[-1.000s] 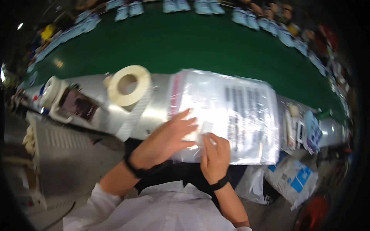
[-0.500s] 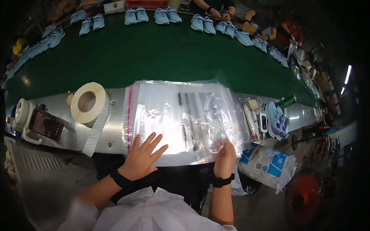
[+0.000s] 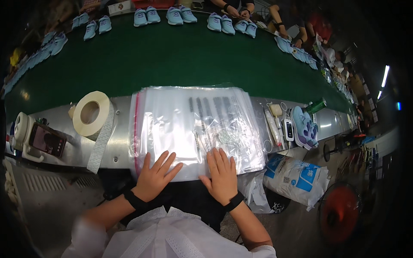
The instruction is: The person places a pair of light blue shoes into a clear plastic bag on a green conveyor belt. They then tear off a label from a roll and affix it to the bag, smoothing it down to secure it. The process is repeated for multiple pairs of shoes.
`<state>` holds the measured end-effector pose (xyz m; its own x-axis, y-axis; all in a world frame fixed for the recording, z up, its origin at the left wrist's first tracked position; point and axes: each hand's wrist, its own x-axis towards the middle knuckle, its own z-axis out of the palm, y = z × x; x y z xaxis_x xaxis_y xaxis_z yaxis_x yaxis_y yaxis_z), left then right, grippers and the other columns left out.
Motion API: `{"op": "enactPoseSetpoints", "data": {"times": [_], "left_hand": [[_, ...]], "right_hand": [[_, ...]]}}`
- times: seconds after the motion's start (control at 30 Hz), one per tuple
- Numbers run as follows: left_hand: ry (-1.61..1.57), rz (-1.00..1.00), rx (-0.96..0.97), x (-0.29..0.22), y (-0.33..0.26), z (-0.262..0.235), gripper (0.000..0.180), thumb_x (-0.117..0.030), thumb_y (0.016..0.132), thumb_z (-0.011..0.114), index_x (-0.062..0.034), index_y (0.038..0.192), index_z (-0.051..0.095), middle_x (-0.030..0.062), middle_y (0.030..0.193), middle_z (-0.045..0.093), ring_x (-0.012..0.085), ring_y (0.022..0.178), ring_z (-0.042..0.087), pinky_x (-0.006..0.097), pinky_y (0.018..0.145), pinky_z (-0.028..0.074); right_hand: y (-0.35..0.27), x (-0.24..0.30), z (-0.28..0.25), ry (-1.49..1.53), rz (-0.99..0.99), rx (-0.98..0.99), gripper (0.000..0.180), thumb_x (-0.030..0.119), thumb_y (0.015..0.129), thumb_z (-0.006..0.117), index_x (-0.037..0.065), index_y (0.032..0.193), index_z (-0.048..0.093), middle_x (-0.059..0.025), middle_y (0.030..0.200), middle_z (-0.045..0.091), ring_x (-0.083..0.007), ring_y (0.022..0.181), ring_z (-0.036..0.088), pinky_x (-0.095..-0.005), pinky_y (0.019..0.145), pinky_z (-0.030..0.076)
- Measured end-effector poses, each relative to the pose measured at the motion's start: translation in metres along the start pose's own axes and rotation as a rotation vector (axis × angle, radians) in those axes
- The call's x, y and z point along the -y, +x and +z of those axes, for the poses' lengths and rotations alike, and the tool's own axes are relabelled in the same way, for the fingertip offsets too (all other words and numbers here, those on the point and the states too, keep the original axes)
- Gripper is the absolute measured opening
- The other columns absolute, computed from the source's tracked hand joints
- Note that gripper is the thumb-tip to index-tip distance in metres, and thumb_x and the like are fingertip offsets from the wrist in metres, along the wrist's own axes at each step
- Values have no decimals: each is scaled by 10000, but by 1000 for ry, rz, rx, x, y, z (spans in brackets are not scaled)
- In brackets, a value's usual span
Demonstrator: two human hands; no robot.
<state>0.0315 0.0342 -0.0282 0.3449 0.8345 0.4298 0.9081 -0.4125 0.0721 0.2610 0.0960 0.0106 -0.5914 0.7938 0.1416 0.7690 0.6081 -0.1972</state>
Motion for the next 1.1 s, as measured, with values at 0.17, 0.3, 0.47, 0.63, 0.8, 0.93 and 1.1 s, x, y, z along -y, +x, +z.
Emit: {"op": "enactPoseSetpoints", "data": {"times": [0.17,0.3,0.47,0.63,0.8,0.93,1.1], "left_hand": [[-9,-42,58,-5,5,-7,416,-140,812,541,-149,1228,545,111,1333,458,275,1244,418,599,947,329],[-192,-103,277,-6,15,-32,501,-155,797,608,-125,1283,490,123,1379,404,299,1296,349,604,969,305],[-363,-49,325,5,78,-37,639,-136,776,651,-120,1360,392,134,1439,316,318,1342,272,613,982,290],[-211,15,252,-5,118,18,626,-40,788,565,-117,1377,367,128,1454,296,313,1350,261,614,982,287],[-199,41,332,-1,119,44,606,-47,793,524,-106,1376,371,133,1465,278,309,1358,244,613,997,271],[-221,68,324,0,119,38,610,-61,784,537,-104,1372,380,148,1459,283,330,1360,231,622,993,262],[-250,24,316,-9,103,6,668,-173,775,621,-114,1385,355,200,1442,274,376,1356,209,644,981,252]], "right_hand": [[1,-8,13,61,12,-48,740,259,746,691,-10,1342,346,-188,1393,361,-379,1298,324,-513,1030,278],[-1,-9,-1,188,-31,-248,557,125,705,697,18,1211,489,-168,1291,458,-379,1209,410,-470,986,338],[-12,-16,-7,45,-74,-368,355,-7,632,652,79,975,626,-106,1114,560,-325,1067,502,-429,882,405],[5,-23,-4,-21,-169,-417,290,-3,619,636,96,892,629,-83,1064,573,-293,1006,528,-412,814,427],[-9,-35,-2,-5,-251,-434,272,17,600,633,102,858,630,-67,1026,585,-279,959,545,-407,771,438],[-19,-40,-1,13,-238,-410,300,42,614,699,107,898,630,-79,1044,564,-290,959,529,-432,821,416],[-39,-53,-5,-70,-116,-409,395,109,659,737,121,1033,610,-98,1158,525,-285,1038,496,-472,880,385]]}}
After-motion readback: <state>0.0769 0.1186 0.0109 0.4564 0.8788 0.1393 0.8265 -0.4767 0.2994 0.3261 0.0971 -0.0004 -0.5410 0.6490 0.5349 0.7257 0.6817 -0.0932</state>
